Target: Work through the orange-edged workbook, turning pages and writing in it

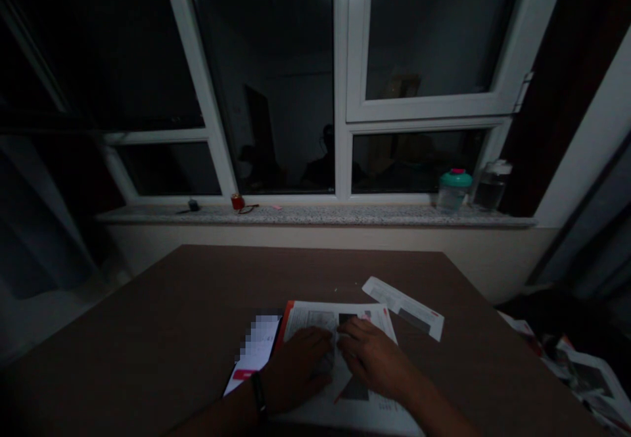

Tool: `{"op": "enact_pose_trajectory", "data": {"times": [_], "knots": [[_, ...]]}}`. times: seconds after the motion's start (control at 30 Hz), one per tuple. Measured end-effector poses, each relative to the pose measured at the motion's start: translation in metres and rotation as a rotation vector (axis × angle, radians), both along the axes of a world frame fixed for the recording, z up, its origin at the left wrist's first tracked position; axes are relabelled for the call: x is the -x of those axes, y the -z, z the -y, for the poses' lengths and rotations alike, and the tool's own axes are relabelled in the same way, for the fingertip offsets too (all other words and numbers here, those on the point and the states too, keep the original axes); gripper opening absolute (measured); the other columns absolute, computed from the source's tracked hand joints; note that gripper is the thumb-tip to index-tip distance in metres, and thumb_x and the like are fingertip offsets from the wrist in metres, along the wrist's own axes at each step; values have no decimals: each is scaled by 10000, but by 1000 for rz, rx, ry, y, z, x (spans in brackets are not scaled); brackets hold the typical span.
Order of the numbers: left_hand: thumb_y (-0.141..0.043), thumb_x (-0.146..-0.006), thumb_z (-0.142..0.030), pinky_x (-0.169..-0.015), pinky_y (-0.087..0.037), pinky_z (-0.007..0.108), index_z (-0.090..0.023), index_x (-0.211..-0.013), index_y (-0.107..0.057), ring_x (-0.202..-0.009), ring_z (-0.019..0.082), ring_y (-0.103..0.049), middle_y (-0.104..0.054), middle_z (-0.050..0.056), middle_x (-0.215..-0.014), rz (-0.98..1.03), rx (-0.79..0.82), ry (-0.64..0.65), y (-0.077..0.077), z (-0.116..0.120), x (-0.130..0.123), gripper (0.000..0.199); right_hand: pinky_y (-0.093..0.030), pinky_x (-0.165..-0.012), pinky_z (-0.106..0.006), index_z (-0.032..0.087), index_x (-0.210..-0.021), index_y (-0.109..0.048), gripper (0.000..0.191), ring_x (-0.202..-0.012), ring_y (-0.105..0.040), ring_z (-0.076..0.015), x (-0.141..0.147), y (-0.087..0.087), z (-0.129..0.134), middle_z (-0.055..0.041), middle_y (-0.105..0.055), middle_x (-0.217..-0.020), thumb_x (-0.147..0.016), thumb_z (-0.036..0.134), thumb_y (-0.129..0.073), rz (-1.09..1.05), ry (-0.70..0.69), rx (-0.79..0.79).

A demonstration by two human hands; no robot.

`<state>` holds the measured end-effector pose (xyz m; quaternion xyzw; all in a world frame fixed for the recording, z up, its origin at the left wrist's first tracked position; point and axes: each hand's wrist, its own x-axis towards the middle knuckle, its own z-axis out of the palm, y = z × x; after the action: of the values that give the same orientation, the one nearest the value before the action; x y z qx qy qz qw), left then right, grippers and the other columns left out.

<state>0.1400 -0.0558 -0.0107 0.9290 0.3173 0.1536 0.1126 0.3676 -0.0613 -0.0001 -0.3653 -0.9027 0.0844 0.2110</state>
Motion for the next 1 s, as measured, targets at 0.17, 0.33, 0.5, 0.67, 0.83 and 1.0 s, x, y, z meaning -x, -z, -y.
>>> {"op": "enact_pose_trajectory", "data": {"times": [0.17, 0.33, 0.5, 0.67, 0.83, 1.0], "knots": [[-670, -874, -295, -1035, -348, 403, -181, -1247, -489, -1215, 277, -450, -522, 91, -1322, -26, -5, 7, -5, 1, 0, 430, -393, -1033, -424, 223, -1001, -663, 272, -1098, -559, -222, 0, -4, 1, -65, -634, -1196, -908, 124, -428, 27, -8, 6], [-677, -861, -240, -983, -393, 359, -188, -1154, -524, -1161, 255, -483, -546, 70, -1264, -29, 19, 12, -7, 0, -2, 335, -407, -1021, -424, 218, -991, -675, 268, -1099, -564, -225, 0, -2, -1, -71, -643, -1194, -895, 116, -447, 16, -22, 9], [-668, -870, -226, -916, -431, 333, -193, -1061, -538, -1085, 237, -519, -566, 52, -1174, -46, 11, -6, -5, 0, -2, 233, -431, -992, -416, 216, -972, -680, 266, -1103, -559, -225, 0, 1, -2, -67, -646, -1193, -878, 103, -458, -4, -27, 1], [-679, -872, -235, -895, -438, 318, -202, -1018, -549, -1068, 231, -528, -571, 37, -1146, -60, -4, 2, -7, 0, 0, 198, -441, -976, -410, 213, -957, -677, 262, -1099, -558, -225, 1, -1, 0, -64, -647, -1205, -874, 95, -458, 7, -34, 2], [-668, -874, -227, -895, -445, 328, -202, -1023, -555, -1073, 239, -535, -578, 42, -1154, -73, -5, 9, -7, -1, 0, 189, -420, -1003, -419, 210, -956, -678, 248, -1109, -553, -227, 2, 1, -1, -61, -637, -1229, -880, 104, -466, 25, -28, -5], [-689, -859, -204, -921, -439, 346, -196, -1041, -564, -1087, 244, -540, -581, 50, -1190, -79, -12, 6, -4, -1, -1, 221, -411, -1011, -420, 210, -960, -673, 234, -1119, -543, -232, 0, 3, -2, -59, -633, -1234, -881, 116, -474, 48, -35, 3]]}}
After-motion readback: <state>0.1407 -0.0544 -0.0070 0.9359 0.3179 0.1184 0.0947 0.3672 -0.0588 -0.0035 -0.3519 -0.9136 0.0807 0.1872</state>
